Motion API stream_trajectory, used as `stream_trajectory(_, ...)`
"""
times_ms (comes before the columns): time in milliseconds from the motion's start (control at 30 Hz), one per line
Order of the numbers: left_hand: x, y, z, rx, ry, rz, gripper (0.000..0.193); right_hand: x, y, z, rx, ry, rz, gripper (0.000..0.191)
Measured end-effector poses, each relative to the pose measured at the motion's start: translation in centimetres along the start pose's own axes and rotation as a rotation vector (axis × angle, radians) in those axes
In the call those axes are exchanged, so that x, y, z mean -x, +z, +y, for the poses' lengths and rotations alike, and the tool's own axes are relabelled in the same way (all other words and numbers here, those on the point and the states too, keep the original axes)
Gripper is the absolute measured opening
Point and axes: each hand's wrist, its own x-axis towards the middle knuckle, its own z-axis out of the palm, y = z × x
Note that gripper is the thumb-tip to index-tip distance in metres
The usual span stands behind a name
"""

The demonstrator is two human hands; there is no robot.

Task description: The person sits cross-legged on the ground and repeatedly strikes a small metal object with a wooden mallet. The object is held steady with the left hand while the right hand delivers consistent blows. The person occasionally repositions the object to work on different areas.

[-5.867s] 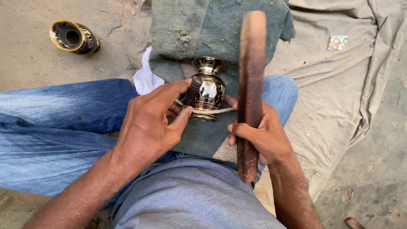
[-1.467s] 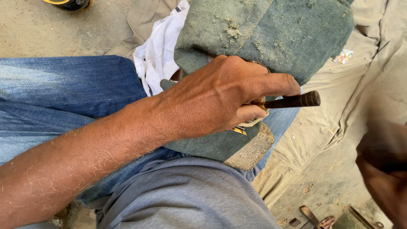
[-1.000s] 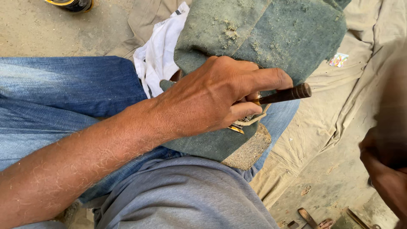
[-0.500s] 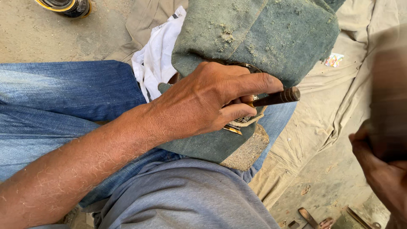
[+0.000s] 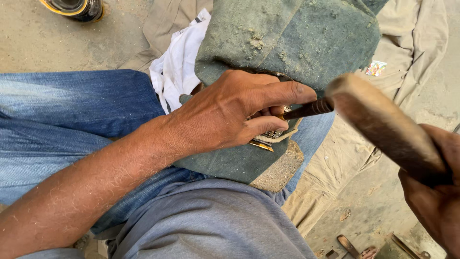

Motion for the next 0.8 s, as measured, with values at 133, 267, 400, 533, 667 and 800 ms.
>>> stream_trajectory(133, 0.1, 0.0, -0.3, 0.005, 0.047, 0.018, 0.049, 0.2, -0.3, -0.3, 0.036, -0.027, 0.014, 0.035)
stream_trajectory(267, 0.0, 0.0, -0.6, 0.045, 0.053, 0.009, 0.049, 0.3, -0.6, -0.2, 0.024, -0.017, 0.016, 0.033)
stream_trajectory(400, 0.0, -0.1, -0.9, 0.058, 0.067, 0.018, 0.052, 0.4, -0.8, 0.1, 0.172, -0.11, 0.009, 0.031)
stream_trajectory(533, -0.1, -0.3, -1.2, 0.033, 0.071, -0.023, 0.05, 0.6, -1.0, 0.1, 0.1, -0.256, -0.003, 0.023)
stream_trajectory(667, -0.1, -0.5, -1.5, 0.068, 0.059, -0.015, 0.052, 1.0, -1.1, -0.6, 0.179, -0.156, -0.036, 0.031)
stream_trajectory(800, -0.3, -0.8, -1.6, 0.116, 0.139, -0.027, 0.054, 1.1, -0.7, -1.5, 0.134, -0.236, 0.023, 0.029)
